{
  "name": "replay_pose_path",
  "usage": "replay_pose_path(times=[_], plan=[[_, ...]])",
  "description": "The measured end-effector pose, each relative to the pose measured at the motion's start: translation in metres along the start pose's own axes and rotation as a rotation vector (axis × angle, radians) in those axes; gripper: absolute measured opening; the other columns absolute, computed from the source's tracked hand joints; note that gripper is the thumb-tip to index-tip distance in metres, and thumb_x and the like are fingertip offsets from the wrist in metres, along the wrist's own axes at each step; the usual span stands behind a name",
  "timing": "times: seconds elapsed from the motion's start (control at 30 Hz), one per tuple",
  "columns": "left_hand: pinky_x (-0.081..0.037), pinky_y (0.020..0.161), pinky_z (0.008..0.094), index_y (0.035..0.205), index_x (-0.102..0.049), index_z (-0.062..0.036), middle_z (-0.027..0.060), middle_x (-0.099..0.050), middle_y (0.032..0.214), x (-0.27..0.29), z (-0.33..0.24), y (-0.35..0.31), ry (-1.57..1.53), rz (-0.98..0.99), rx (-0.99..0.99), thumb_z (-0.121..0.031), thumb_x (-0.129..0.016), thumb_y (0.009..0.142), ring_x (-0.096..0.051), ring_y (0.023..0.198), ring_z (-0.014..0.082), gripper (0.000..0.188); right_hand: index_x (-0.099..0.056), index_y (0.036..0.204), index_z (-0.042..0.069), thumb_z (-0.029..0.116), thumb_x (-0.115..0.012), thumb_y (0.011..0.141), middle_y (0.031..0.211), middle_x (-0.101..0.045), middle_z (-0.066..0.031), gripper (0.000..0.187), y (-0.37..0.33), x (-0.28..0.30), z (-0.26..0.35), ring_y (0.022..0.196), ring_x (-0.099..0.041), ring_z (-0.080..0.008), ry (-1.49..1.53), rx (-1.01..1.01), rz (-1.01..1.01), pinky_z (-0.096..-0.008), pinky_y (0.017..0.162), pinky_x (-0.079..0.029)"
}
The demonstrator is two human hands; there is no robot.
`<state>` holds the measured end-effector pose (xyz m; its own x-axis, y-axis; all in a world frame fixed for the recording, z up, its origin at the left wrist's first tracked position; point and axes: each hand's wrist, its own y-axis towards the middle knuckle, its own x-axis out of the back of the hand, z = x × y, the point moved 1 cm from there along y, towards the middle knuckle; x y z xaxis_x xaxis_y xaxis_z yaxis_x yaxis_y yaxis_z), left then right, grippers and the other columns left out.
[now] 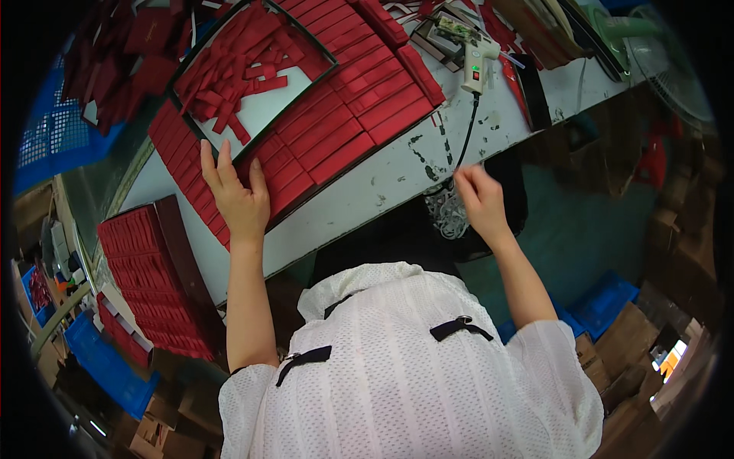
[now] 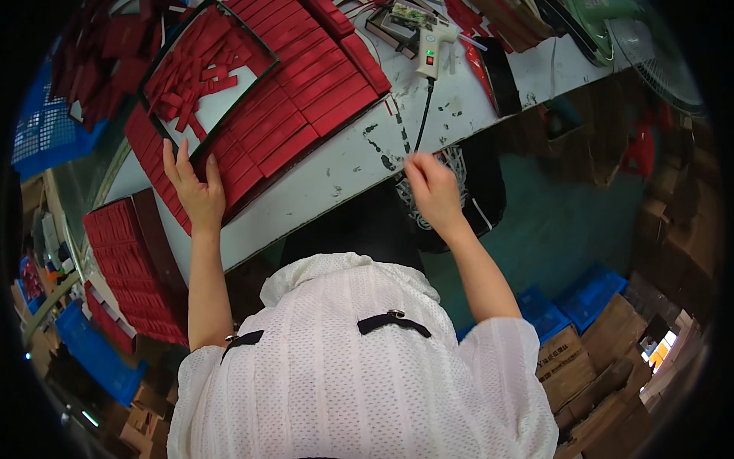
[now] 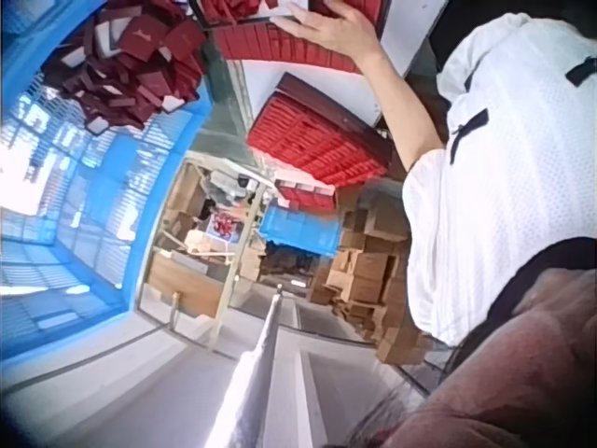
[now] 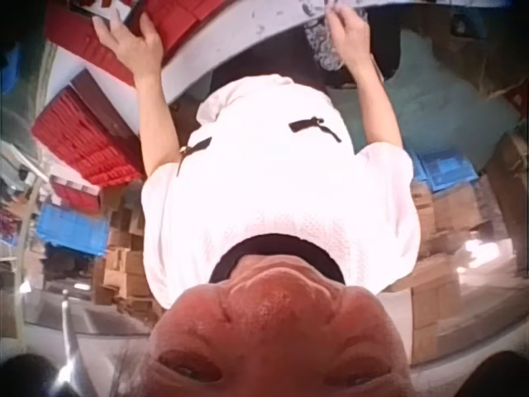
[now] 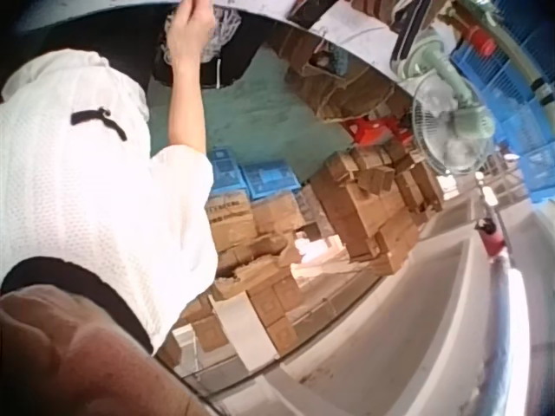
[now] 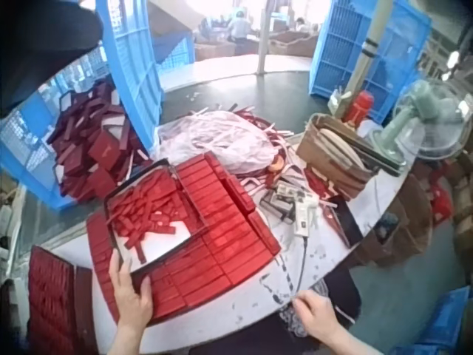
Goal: The person uses a hot glue gun to attach small red paper strips to a larger red paper grid structure. They repeatedly apply glue to the grid and press the strips into place, working methodically across the surface.
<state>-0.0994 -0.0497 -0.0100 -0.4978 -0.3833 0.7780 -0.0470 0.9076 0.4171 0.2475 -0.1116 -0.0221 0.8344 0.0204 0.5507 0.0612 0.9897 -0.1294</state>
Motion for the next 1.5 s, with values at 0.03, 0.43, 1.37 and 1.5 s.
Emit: replay_pose_path(times=[0.03,0.43,1.37,1.5], plan=[[-0.035,0.1,0.039,0.128,-0.043,-0.0039,0.0176,-0.027,0.14,0.001,0.0,-0.001,0.006,-0.001,0.007,-0.01,-0.062,0.084,-0.034,0.126,0.0339,0.048,-0.057,0.1,0.0,0.014,-0.063,0.082,0.067,-0.057,-0.0092,0.023,0.016,-0.004,0.023,0.058,-0.053,-0.0166,0.072,0.013,-0.058,-0.0298,0.055,-0.043],[-0.036,0.099,0.039,0.126,-0.045,-0.0053,0.0174,-0.028,0.14,0.001,0.001,-0.002,-0.029,0.017,0.049,-0.011,-0.062,0.084,-0.035,0.126,0.0338,0.045,-0.054,0.093,-0.003,0.019,-0.071,0.078,0.064,-0.06,-0.0053,0.032,0.07,-0.056,0.037,0.055,-0.053,-0.0104,0.253,-0.122,-0.261,-0.0251,0.052,-0.042],[-0.037,0.098,0.0387,0.122,-0.047,-0.0049,0.0169,-0.03,0.139,-0.001,0.001,0.001,-0.044,-0.006,0.055,-0.011,-0.062,0.083,-0.037,0.125,0.0335,0.042,-0.06,0.084,0.004,0.004,-0.059,0.08,0.085,-0.06,-0.01,0.005,0.116,-0.055,0.091,0.077,-0.057,-0.028,-0.095,0.606,-0.237,-0.0341,0.068,-0.047],[-0.037,0.098,0.0387,0.122,-0.047,-0.0057,0.0165,-0.03,0.139,0.0,0.001,-0.001,-0.041,-0.003,0.068,-0.011,-0.063,0.083,-0.037,0.125,0.0332,0.042,-0.059,0.083,0.006,0.006,-0.061,0.078,0.085,-0.058,-0.0052,0.005,0.118,-0.066,0.08,0.081,-0.053,-0.0264,-0.307,0.672,-0.259,-0.0364,0.07,-0.045]])
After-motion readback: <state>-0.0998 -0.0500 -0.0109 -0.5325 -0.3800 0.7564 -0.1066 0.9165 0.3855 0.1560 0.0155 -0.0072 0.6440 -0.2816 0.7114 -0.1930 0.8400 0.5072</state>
